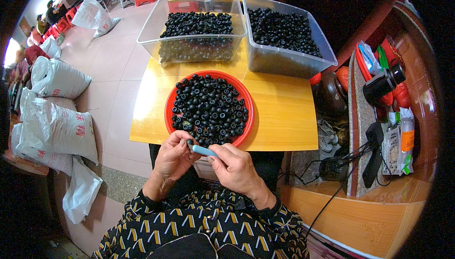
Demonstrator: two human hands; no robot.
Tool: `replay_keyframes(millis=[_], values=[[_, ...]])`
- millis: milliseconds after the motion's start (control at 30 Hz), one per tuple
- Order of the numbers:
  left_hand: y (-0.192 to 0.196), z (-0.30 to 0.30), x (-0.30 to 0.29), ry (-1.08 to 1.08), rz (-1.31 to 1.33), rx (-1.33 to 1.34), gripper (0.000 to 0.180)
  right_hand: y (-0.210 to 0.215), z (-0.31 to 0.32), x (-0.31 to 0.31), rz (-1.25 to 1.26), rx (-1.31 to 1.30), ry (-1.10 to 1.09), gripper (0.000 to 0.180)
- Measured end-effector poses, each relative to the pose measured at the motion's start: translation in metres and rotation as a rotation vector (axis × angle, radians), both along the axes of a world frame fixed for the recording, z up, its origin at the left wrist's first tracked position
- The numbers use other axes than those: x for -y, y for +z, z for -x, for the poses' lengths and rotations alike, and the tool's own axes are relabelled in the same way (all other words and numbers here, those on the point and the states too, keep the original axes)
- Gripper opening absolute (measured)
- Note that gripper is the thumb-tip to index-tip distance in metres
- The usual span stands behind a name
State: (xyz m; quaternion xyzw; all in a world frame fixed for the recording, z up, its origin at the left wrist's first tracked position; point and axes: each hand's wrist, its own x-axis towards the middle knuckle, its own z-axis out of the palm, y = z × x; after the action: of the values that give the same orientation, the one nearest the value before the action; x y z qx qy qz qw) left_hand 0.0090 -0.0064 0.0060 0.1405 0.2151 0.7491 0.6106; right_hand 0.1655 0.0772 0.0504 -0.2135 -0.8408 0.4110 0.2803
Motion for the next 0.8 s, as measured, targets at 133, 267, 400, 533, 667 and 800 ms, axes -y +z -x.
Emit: replay_keyframes(millis=[133, 267, 400, 533, 667, 800], values=[[0.001, 0.001, -0.004, -0.004, -0.016, -0.016, 0.013, -0.001, 0.001, -0.004, -0.017, -0.018, -0.004, 0.022], [-0.002, 0.002, -0.004, 0.004, -0.011, -0.019, 0.014, -0.002, 0.001, -0.005, -0.017, -0.012, 0.010, 0.022], [-0.001, 0.005, -0.003, -0.018, -0.063, -0.026, 0.012, -0.001, 0.005, -0.009, -0.084, -0.025, 0.020, 0.020], [0.010, -0.007, -0.001, -0.116, -0.188, -0.279, 0.015, -0.022, 0.010, -0.030, -0.196, 0.065, -0.209, 0.014], [0.007, 0.004, -0.009, -0.048, 0.070, -0.061, 0.013, -0.018, 0.010, -0.032, -0.073, 0.000, -0.182, 0.013], [0.021, 0.029, -0.036, 0.047, 0.333, -0.157, 0.008, -0.031, 0.000, -0.037, 0.322, -0.011, -0.203, 0.013]])
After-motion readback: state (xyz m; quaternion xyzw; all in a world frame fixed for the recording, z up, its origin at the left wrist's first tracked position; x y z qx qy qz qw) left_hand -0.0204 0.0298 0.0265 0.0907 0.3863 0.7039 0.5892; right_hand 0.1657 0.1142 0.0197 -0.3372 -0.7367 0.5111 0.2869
